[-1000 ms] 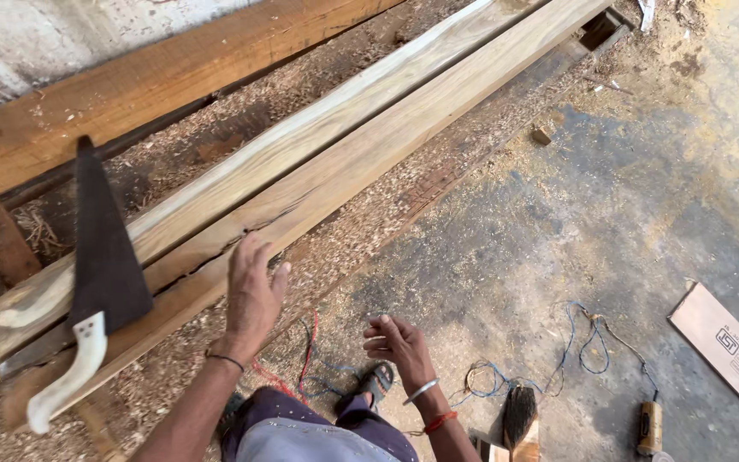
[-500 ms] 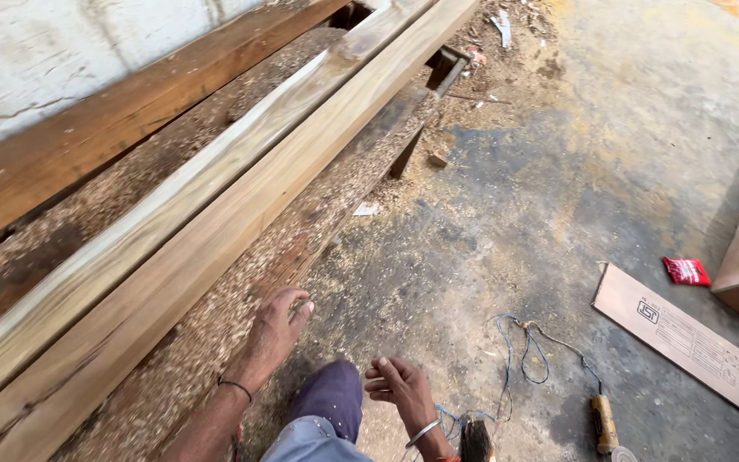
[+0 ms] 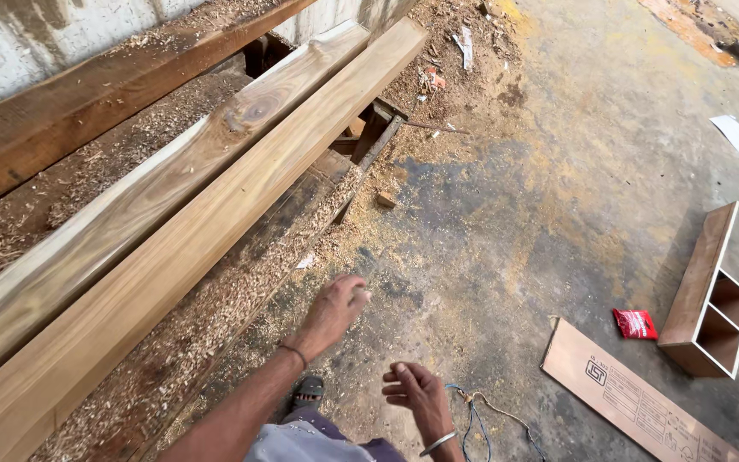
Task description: The person picks up a hand saw and saws through a long wooden plank resting on supports in a sawdust-covered workshop, steadying the plank with one hand while moving the saw back and forth with the other. Earlier they reposition the plank and pick up a small wood block from the floor before continuing to cut.
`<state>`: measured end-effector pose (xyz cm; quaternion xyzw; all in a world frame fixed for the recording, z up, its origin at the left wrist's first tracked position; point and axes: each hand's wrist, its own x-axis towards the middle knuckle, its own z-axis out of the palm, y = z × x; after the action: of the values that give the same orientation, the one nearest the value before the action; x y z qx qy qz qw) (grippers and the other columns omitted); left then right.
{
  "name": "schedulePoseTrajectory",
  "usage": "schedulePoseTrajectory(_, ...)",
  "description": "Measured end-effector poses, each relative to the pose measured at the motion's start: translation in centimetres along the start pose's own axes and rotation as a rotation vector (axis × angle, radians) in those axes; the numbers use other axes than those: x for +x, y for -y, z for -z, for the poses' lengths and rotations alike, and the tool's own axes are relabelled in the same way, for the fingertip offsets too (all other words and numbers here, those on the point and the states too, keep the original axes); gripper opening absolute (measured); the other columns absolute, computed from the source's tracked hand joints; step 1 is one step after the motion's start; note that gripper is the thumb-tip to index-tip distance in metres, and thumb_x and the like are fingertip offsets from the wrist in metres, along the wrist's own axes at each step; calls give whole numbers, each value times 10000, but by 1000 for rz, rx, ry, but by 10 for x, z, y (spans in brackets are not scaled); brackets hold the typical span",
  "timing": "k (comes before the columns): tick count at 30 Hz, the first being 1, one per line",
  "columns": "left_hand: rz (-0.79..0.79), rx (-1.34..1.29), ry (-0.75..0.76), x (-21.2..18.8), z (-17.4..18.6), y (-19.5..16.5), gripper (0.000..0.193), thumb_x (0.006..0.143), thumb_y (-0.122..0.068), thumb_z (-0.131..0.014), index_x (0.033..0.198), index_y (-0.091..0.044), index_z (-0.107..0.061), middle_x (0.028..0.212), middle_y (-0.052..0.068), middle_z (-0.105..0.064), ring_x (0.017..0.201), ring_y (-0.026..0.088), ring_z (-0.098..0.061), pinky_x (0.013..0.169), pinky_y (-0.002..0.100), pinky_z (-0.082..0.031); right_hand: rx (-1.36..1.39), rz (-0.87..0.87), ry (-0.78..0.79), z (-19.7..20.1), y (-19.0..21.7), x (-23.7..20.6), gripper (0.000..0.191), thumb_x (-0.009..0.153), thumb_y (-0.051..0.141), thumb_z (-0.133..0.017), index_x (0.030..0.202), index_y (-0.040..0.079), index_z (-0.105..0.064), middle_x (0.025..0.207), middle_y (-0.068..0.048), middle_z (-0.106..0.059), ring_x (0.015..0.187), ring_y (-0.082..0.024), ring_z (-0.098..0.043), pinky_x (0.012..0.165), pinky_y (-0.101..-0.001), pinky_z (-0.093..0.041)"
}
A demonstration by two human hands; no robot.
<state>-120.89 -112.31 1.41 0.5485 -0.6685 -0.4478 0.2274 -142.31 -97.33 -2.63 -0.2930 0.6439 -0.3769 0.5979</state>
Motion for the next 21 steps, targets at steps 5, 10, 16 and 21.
schedulePoseTrajectory(5, -391, -24, -126, 117, -10, -91, 263, 1002, -229, -625, 1168, -31, -676, 1212, 157, -682, 1084, 269, -671, 969, 404, -561, 83, 166, 18, 41, 113, 107, 397, 992, 310, -597, 1183, -20, -705, 989, -132, -780, 826, -209, -761, 735, -335, -628)
schedulePoseTrajectory(10, -290, 46, -200, 224, -9, -85, 274, 1004, -248, -637, 1166, -29, -666, 1221, 154, -660, 1094, 259, -675, 1002, 395, -560, 38, 232, 133, 79, 186, 239, 390, 1006, 303, -595, 1176, -32, -700, 991, -128, -771, 833, -198, -756, 745, -326, -628)
schedulePoseTrajectory(16, 28, 56, -450, 300, -17, -47, 278, 959, -234, -676, 1168, -50, -678, 1206, 151, -699, 1108, 265, -679, 979, 417, -549, -20, 120, 303, 139, 254, 365, 386, 999, 298, -596, 1174, -28, -705, 988, -128, -774, 825, -191, -756, 734, -321, -628)
schedulePoseTrajectory(21, 121, 11, -589, 378, -25, -69, 309, 966, -245, -689, 1192, -38, -645, 1174, 146, -717, 1098, 253, -704, 969, 405, -569, -166, 102, 379, 185, 333, 459, 387, 1000, 296, -601, 1194, -22, -708, 983, -136, -773, 816, -195, -753, 724, -320, -622)
